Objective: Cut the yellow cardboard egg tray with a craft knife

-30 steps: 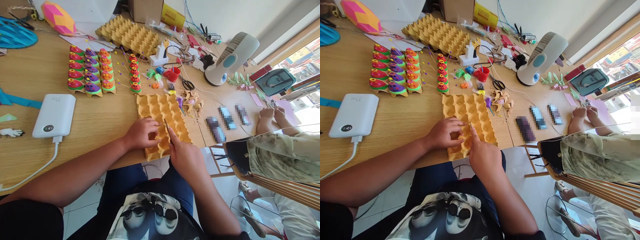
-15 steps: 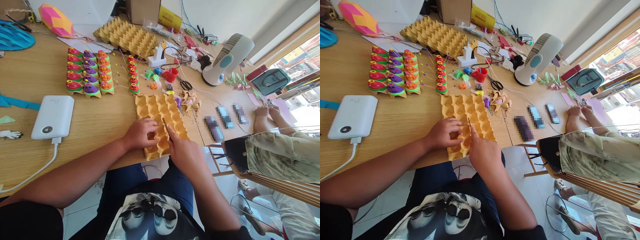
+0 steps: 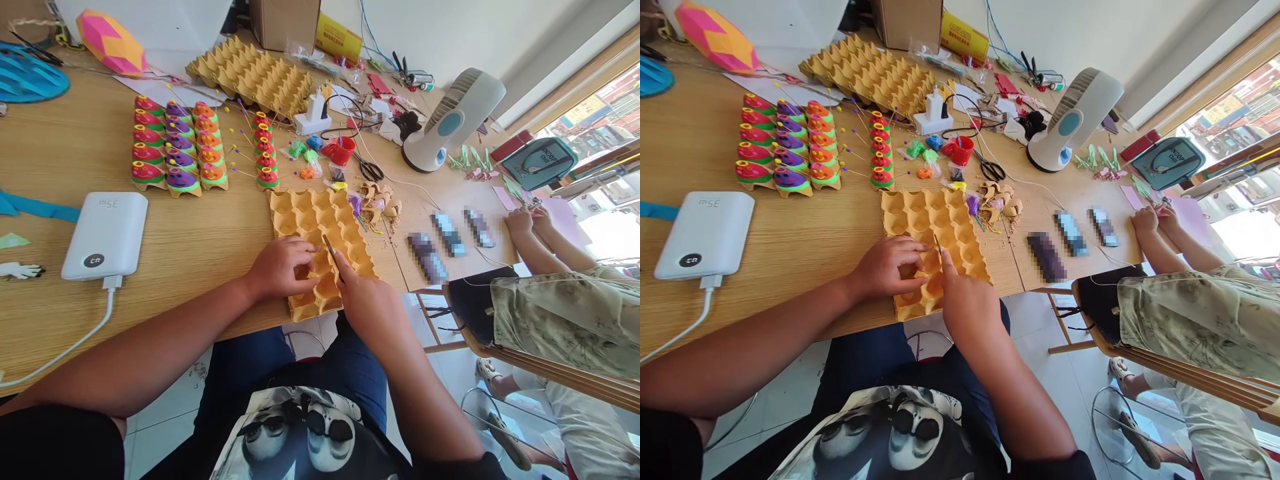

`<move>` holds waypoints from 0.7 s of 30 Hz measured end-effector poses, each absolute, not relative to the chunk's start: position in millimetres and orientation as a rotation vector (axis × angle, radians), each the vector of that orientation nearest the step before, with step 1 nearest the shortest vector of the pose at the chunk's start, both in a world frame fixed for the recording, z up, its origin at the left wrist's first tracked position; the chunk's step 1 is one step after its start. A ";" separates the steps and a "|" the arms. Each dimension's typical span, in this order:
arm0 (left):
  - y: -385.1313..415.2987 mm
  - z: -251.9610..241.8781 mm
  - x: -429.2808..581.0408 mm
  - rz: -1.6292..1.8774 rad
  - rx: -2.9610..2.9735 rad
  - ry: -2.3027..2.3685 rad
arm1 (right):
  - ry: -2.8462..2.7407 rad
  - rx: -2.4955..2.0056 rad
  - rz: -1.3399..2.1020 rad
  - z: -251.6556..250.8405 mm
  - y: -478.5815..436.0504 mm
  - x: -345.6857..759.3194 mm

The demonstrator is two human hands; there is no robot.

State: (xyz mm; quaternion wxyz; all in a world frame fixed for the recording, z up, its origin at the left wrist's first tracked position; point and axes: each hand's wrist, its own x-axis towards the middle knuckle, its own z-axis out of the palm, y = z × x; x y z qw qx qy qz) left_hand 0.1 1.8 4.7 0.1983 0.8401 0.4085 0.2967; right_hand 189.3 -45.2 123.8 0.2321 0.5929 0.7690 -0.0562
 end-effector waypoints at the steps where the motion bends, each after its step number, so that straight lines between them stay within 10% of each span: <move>1: 1.9 5.0 0.0 0.829 2.354 1.140 | 2.119 1.633 -0.172 123.3 -45.4 190.7; 21: 1.9 1.4 0.5 0.845 2.363 1.147 | 2.146 1.787 -0.221 122.5 -64.6 188.0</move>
